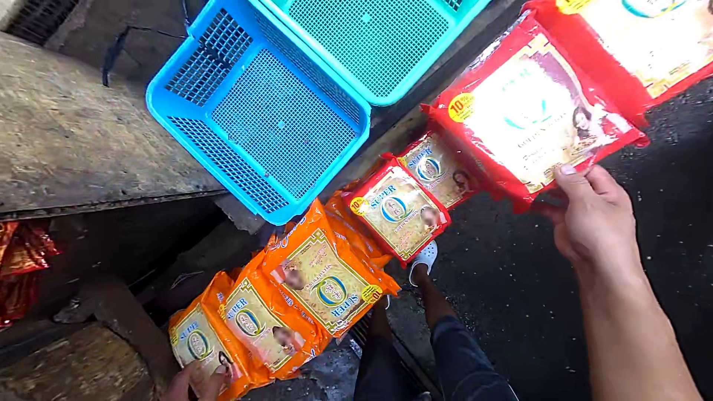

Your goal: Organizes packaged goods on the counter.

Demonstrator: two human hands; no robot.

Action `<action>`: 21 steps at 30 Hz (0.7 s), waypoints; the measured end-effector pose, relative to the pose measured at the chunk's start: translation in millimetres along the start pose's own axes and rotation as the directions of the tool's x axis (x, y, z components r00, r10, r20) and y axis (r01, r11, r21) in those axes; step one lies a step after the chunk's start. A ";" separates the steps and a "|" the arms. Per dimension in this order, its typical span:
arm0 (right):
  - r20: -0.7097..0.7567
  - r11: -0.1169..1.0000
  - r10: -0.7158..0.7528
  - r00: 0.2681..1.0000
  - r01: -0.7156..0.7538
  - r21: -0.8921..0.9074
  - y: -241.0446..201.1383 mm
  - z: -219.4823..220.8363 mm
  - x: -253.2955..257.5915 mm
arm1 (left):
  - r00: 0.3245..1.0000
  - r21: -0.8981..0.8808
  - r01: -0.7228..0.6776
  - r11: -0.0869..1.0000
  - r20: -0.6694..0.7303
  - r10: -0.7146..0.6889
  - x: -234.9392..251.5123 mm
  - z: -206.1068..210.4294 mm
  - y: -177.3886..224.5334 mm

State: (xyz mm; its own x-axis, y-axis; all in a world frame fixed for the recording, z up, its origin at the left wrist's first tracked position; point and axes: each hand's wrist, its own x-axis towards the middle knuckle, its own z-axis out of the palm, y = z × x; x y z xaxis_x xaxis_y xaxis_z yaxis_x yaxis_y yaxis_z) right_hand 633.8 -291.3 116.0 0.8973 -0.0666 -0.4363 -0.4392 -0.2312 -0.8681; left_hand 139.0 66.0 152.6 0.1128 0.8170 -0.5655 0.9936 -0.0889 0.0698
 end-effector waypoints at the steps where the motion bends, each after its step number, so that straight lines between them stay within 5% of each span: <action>1: -0.001 0.998 -0.028 1.000 0.028 0.057 1.3 0.1 -2.0 | 1.000 0.015 -0.009 1.000 -0.011 0.009 -2.0 0.5 5.4; 5: 0.013 0.970 -0.151 0.988 0.146 0.192 7.8 -3.8 -14.6 | 0.946 0.082 -0.242 0.967 -0.202 0.254 -23.6 2.0 46.6; 8: 0.049 0.944 -0.235 0.971 0.216 0.249 12.3 -14.1 -31.2 | 0.769 0.081 -0.580 0.811 -0.275 0.578 -53.9 5.6 122.8; 11: 0.096 0.950 -0.112 0.989 0.079 0.302 9.2 -18.9 -59.6 | 0.563 -0.048 -0.826 0.561 -0.113 0.819 -89.3 40.9 220.1; 14: 0.217 0.905 0.137 0.966 -0.211 0.368 6.6 -19.6 -84.0 | 0.362 0.070 -0.932 0.355 0.209 0.908 -102.3 103.5 293.5; 16: 0.311 0.854 0.219 0.925 -0.336 0.398 11.0 -16.5 -89.1 | 0.352 0.164 -0.935 0.314 0.333 0.875 -96.1 135.0 328.3; 18: 0.353 0.830 0.264 0.898 -0.398 0.391 17.6 -7.8 -84.5 | 0.375 0.233 -0.917 0.323 0.227 0.899 -78.4 158.6 344.5; 21: 0.345 0.835 0.313 0.885 -0.429 0.344 28.6 10.8 -69.2 | 0.551 0.464 -0.815 0.347 0.434 0.713 -65.4 154.9 369.1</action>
State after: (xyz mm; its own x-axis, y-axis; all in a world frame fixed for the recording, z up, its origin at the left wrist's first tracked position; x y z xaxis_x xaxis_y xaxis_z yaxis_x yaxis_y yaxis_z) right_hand 558.7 -282.8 118.8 0.6419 0.2041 -0.7391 -0.7668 0.1691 -0.6192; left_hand 499.3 -108.5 88.1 0.7736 0.1395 -0.6182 0.2563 -0.9610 0.1038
